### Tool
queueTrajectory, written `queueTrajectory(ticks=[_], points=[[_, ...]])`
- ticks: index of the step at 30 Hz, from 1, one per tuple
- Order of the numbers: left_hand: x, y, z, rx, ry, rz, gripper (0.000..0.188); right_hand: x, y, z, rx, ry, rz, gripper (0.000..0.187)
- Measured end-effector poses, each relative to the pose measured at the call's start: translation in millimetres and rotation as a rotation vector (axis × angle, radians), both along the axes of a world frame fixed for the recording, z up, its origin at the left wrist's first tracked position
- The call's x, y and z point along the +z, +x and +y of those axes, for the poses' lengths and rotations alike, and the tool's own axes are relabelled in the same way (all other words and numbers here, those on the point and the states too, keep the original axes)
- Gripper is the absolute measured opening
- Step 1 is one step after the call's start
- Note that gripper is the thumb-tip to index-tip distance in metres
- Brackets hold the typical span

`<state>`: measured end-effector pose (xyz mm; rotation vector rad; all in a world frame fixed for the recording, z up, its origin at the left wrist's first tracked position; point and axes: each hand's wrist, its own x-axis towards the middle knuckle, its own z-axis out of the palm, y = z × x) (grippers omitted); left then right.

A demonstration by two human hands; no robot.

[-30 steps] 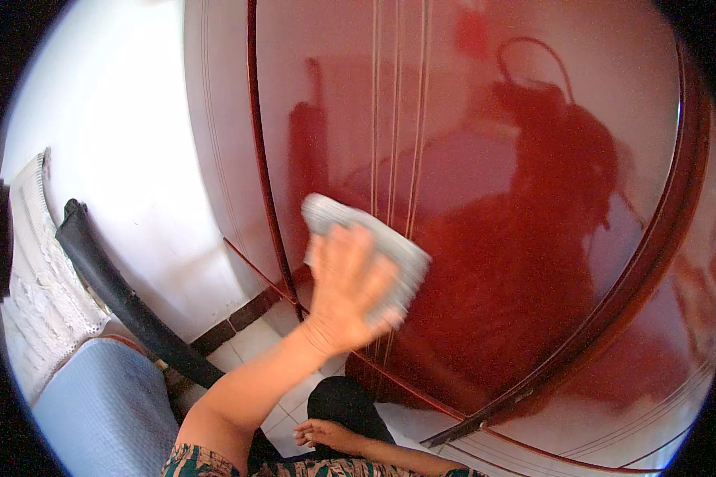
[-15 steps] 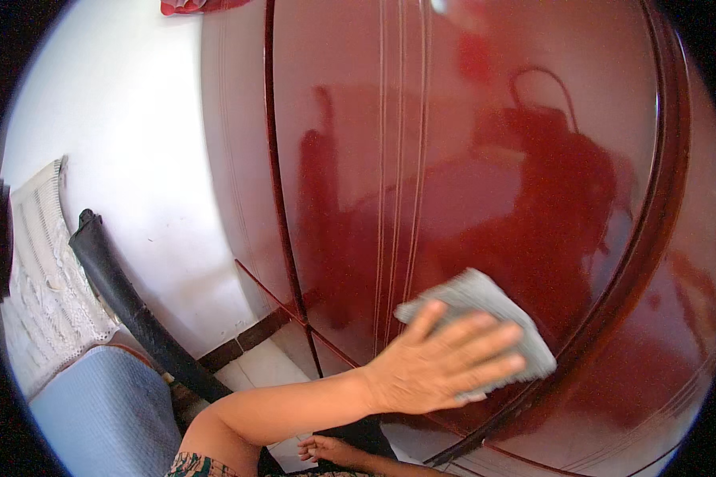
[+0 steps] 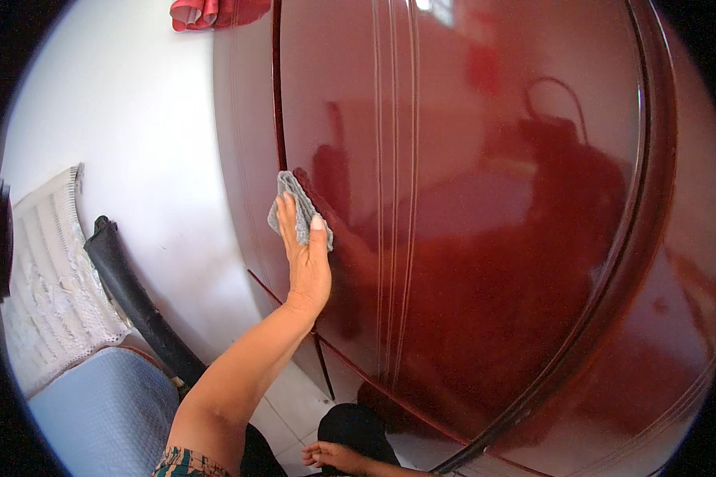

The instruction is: The person wipes the exterior surfaces and doors of a red cabinet using a cloth.

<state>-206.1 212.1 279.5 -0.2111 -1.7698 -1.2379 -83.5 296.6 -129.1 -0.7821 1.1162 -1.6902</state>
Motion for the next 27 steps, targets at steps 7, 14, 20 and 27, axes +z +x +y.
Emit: queueTrajectory(ticks=[7, 14, 20, 27], points=[[12, 66, 80, -0.036, -0.828, 0.419, 0.074, -1, 0, 2, -0.013, -0.077, 0.003, 0.033], [65, 57, 105, -0.147, -0.964, 0.787, 0.080, -11, 1, -1, -0.037, -0.123, 0.053, 0.033], [109, 16, 34, 0.206, -0.503, 0.464, 0.064, -2, 3, -1, -0.048, -0.116, 0.076, 0.032], [14, 35, 19, 0.128, -0.629, 0.469, 0.054, 1, 6, 1, -0.035, -0.044, 0.013, 0.032]])
